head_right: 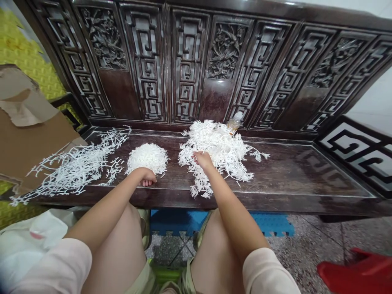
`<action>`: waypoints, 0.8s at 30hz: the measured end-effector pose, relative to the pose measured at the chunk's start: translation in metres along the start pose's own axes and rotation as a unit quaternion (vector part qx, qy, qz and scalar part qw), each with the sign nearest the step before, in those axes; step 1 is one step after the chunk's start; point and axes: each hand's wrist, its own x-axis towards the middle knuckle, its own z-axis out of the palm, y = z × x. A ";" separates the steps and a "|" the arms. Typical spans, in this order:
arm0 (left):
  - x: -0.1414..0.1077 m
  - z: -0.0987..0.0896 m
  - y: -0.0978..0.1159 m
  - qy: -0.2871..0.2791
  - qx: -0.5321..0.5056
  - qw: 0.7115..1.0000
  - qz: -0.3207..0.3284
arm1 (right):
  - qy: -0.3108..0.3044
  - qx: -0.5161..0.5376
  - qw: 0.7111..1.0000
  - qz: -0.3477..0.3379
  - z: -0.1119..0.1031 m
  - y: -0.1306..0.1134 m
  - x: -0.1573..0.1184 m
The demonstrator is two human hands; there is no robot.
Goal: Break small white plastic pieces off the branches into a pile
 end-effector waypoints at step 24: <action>-0.003 -0.004 0.025 0.109 -0.003 0.991 0.078 | -0.036 0.059 0.997 0.038 -0.001 0.003 0.005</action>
